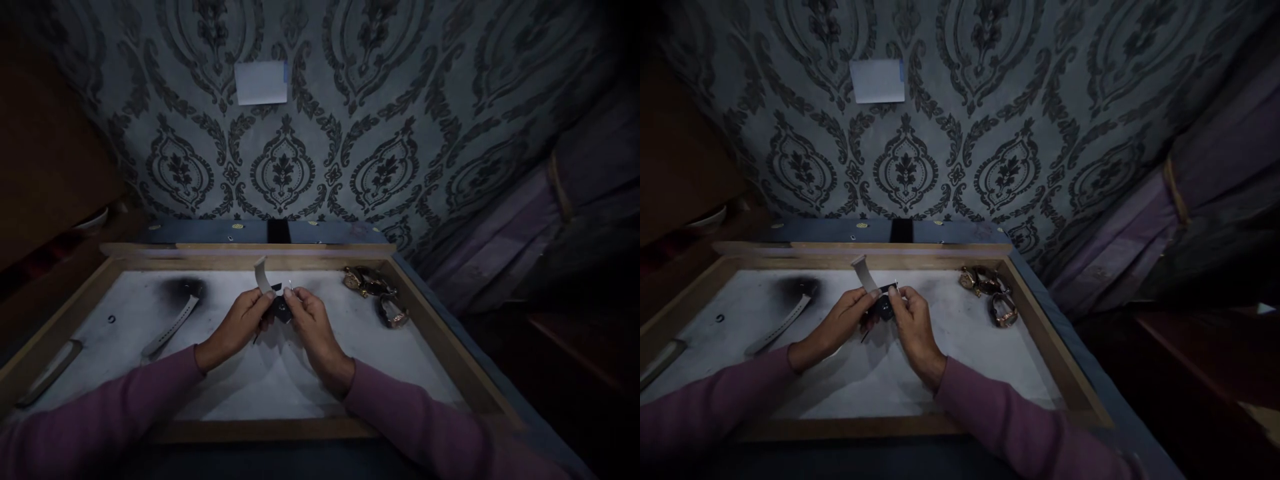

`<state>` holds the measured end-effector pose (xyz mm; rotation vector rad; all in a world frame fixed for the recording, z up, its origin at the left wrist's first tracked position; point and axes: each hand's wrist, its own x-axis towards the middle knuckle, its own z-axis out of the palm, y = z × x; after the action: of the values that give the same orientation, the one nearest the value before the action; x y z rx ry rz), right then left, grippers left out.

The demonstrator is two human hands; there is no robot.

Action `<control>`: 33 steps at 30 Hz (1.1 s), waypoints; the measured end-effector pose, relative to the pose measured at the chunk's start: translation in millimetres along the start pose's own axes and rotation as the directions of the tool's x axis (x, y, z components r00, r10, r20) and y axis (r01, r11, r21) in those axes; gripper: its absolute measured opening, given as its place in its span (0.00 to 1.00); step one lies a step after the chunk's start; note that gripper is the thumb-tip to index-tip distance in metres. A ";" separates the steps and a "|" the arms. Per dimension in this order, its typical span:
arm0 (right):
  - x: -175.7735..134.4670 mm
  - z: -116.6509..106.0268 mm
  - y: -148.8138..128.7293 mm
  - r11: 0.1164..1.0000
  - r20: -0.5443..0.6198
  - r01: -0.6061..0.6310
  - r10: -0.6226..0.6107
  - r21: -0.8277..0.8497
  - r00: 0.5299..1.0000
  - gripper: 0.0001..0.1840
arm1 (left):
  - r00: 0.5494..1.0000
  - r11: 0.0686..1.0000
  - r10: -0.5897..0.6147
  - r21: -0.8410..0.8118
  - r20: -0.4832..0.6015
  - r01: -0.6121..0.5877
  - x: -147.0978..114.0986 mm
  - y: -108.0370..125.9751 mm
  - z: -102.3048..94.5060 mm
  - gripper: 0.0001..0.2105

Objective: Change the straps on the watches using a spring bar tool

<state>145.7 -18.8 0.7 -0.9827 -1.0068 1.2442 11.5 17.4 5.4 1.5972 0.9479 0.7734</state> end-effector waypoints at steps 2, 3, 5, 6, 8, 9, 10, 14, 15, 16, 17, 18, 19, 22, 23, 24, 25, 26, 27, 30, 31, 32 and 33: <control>-0.4 0.0 -0.2 1.000 0.051 -0.018 0.018 0.005 0.999 0.23 | 0.999 0.999 0.034 0.013 0.011 -0.034 1.2 1.6 -2.4 0.21; -0.9 0.1 -0.6 0.999 0.068 -0.042 0.042 0.001 0.997 0.23 | 0.998 0.998 0.056 0.028 0.015 -0.056 1.2 3.5 -3.7 0.21; -2.2 0.3 -1.6 0.995 0.082 -0.097 0.098 -0.020 0.992 0.23 | 0.994 0.992 0.107 0.070 0.027 -0.108 0.7 8.5 -6.4 0.20; -2.9 0.4 -2.2 0.993 0.086 -0.109 0.112 -0.034 0.990 0.22 | 0.990 0.987 0.135 0.089 0.031 -0.137 0.1 11.2 -7.8 0.20; -4.2 0.6 -3.3 0.993 0.102 -0.104 0.109 -0.053 0.989 0.21 | 0.980 0.974 0.196 0.109 0.035 -0.199 -1.3 16.4 -10.5 0.18; -4.9 0.6 -3.9 0.994 0.117 -0.098 0.104 -0.056 0.988 0.20 | 0.974 0.967 0.225 0.112 0.035 -0.228 -2.0 18.7 -11.8 0.17; -5.5 0.5 -4.5 0.994 0.133 -0.093 0.099 -0.054 0.986 0.19 | 0.968 0.962 0.248 0.112 0.032 -0.250 -2.8 20.8 -13.2 0.16; -8.3 -0.2 -7.5 0.991 0.177 -0.098 0.112 -0.087 0.978 0.19 | 0.963 0.958 0.268 0.100 0.013 -0.268 -5.4 25.1 -16.9 0.15; -9.0 -0.1 -8.3 0.990 0.180 -0.089 0.108 -0.107 0.978 0.19 | 0.967 0.964 0.253 0.086 0.004 -0.252 -5.8 25.1 -17.0 0.16; -9.8 0.1 -9.1 0.989 0.187 -0.081 0.104 -0.126 0.977 0.18 | 0.975 0.973 0.224 0.062 -0.002 -0.223 -6.1 24.8 -16.7 0.17; -10.6 0.4 -9.9 0.987 0.195 -0.072 0.099 -0.141 0.976 0.18 | 0.983 0.983 0.181 0.026 -0.011 -0.181 -6.4 24.2 -16.0 0.18; -11.3 0.9 -10.8 0.987 0.206 -0.063 0.094 -0.150 0.974 0.17 | 0.992 0.992 0.128 -0.021 -0.016 -0.128 -6.5 23.3 -15.1 0.19; -12.0 1.5 -11.7 0.987 0.221 -0.056 0.090 -0.153 0.971 0.17 | 0.997 0.995 0.071 -0.074 -0.015 -0.072 -6.7 22.3 -14.1 0.20; -13.4 2.9 -14.3 0.986 0.259 -0.045 0.085 -0.159 0.962 0.16 | 0.997 0.968 -0.081 -0.237 0.001 0.079 -6.8 18.9 -11.5 0.23; -13.6 3.1 -14.8 0.986 0.265 -0.043 0.086 -0.164 0.960 0.16 | 0.994 0.956 -0.113 -0.271 0.010 0.112 -6.7 17.9 -11.1 0.23; -13.6 3.2 -15.0 0.985 0.270 -0.042 0.087 -0.169 0.959 0.16 | 0.990 0.946 -0.136 -0.294 0.020 0.136 -6.4 16.9 -11.1 0.24; -13.4 3.0 -14.7 0.984 0.273 -0.042 0.089 -0.173 0.958 0.15 | 0.988 0.940 -0.150 -0.304 0.030 0.152 -6.1 16.0 -11.5 0.24; -13.0 2.6 -14.0 0.984 0.272 -0.044 0.091 -0.174 0.958 0.15 | 0.987 0.939 -0.156 -0.305 0.039 0.160 -5.5 15.3 -12.3 0.24; -12.5 2.1 -12.9 0.984 0.272 -0.051 0.097 -0.170 0.957 0.15 | 0.987 0.940 -0.156 -0.301 0.049 0.164 -4.8 14.8 -13.3 0.24; -10.8 0.0 -8.0 0.985 0.253 -0.117 0.146 -0.126 0.956 0.16 | 0.987 0.953 -0.140 -0.261 0.077 0.155 -2.3 13.8 -17.8 0.23; -10.3 -0.6 -6.3 0.982 0.234 -0.156 0.177 -0.106 0.956 0.17 | 0.991 0.969 -0.110 -0.215 0.080 0.125 -1.6 13.6 -19.4 0.23; -9.9 -1.1 -4.9 0.976 0.211 -0.198 0.212 -0.088 0.954 0.17 | 0.995 0.985 -0.065 -0.155 0.081 0.077 -1.0 13.5 -20.9 0.22; -9.7 -1.5 -3.7 0.969 0.187 -0.235 0.245 -0.075 0.951 0.18 | 0.997 0.996 -0.006 -0.083 0.077 0.013 -0.7 13.3 -22.3 0.20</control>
<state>147.6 -28.8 3.3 -1.0616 -1.0992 1.5469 -5.5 25.5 23.3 1.5375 0.8568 0.7314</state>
